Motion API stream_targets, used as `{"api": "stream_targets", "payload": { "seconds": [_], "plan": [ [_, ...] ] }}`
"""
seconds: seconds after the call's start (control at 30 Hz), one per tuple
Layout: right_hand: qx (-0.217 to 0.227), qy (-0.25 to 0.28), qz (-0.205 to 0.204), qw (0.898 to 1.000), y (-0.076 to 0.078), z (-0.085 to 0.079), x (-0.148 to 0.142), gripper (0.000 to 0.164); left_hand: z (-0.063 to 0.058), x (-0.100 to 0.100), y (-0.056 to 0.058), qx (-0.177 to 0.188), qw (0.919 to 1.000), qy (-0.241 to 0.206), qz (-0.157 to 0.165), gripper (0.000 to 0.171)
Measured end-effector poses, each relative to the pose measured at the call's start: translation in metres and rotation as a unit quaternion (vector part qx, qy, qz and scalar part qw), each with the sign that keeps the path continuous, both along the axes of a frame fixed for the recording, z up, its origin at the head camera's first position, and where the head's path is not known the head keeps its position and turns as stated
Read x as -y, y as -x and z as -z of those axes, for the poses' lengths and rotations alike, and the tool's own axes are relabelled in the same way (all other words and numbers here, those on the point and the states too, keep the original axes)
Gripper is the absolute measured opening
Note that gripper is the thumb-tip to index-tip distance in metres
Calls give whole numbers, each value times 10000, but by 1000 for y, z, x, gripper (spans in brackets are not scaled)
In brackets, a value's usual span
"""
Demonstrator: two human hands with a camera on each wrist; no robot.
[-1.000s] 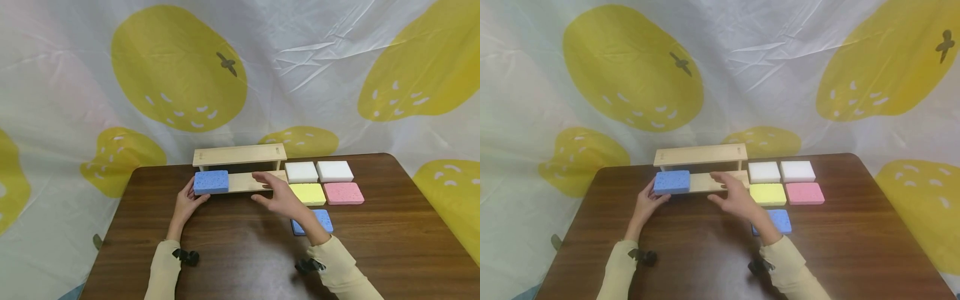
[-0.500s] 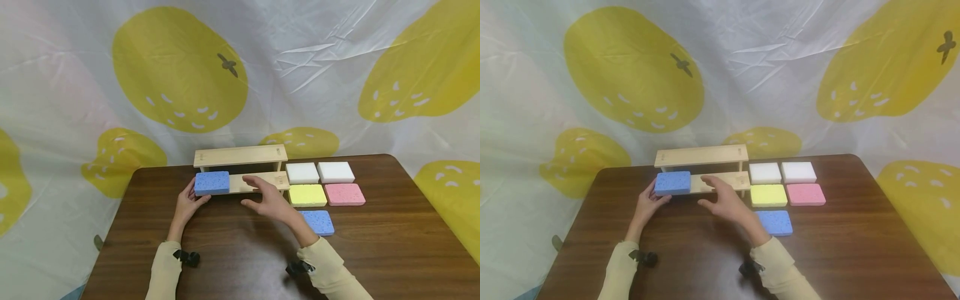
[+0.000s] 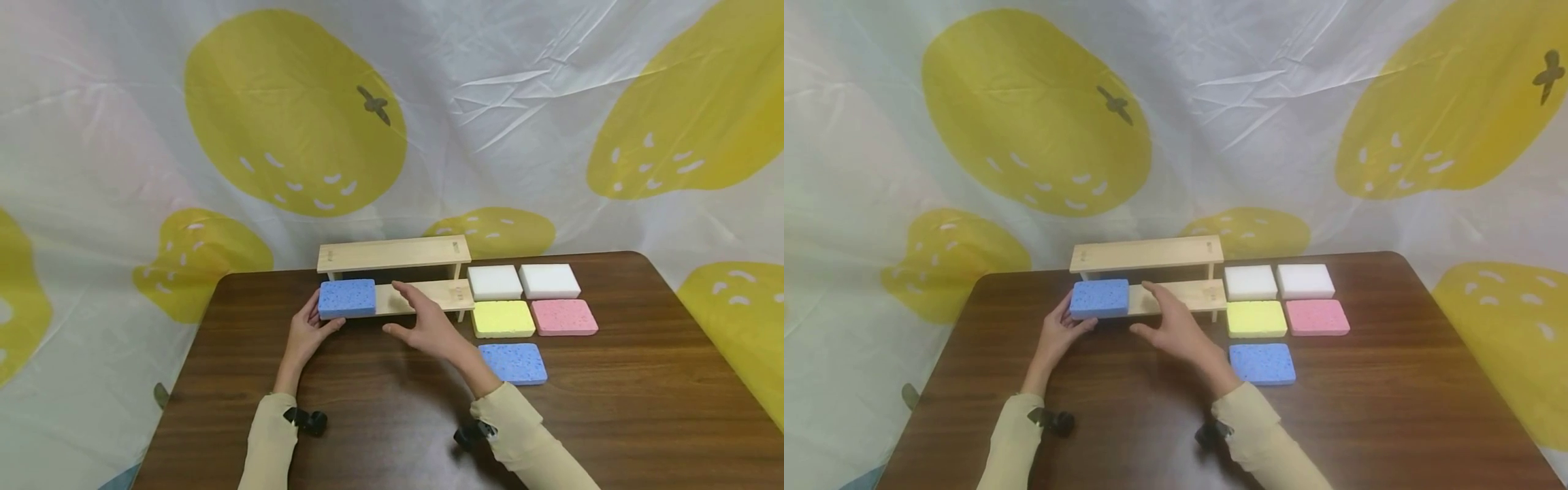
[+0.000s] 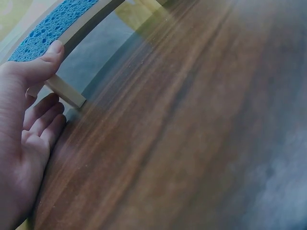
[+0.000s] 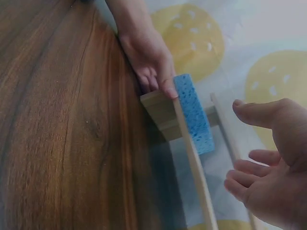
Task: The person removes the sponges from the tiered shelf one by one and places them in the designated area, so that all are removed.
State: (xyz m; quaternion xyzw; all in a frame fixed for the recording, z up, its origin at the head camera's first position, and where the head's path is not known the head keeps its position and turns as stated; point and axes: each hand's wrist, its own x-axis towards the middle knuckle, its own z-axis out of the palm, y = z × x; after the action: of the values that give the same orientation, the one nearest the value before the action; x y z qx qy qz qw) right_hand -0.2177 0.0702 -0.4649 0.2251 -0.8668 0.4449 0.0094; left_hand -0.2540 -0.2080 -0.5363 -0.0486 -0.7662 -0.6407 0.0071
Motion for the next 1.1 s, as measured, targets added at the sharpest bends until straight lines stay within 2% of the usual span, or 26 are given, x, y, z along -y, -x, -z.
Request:
{"api": "stream_targets", "payload": {
  "seconds": [0.17, 0.43, 0.5, 0.67, 0.7, 0.77, 0.9, 1.1],
  "plan": [
    [217, 321, 175, 9991, 13, 11, 7, 84, 23, 4, 12, -162, 9998, -30, -103, 89],
    [525, 677, 312, 9958, 24, 21, 15, 86, 21, 4, 8, -144, 9998, -27, -123, 89],
    [545, 665, 333, 9957, 27, 23, 18, 86, 17, 4, 7, -89, 9999, -47, -85, 89],
    [414, 525, 423, 9969, 33, 28, 26, 86, -1, 1, -1, -1, 10000, 49, 8, 88],
    [373, 497, 441, 9971, 34, 30, 28, 86, -2, 1, -1, 5, 10000, 73, 18, 88],
    [275, 481, 458, 9974, 35, 32, 32, 86, 2, 1, 1, 5, 10000, 95, 25, 89],
    [61, 403, 499, 9979, 36, 36, 39, 83, 17, 3, 8, -62, 10000, 38, 8, 89],
    [-357, 309, 678, 9966, 36, 38, 44, 77, 24, 3, 10, -239, 9997, -8, -51, 88]
  ]
}}
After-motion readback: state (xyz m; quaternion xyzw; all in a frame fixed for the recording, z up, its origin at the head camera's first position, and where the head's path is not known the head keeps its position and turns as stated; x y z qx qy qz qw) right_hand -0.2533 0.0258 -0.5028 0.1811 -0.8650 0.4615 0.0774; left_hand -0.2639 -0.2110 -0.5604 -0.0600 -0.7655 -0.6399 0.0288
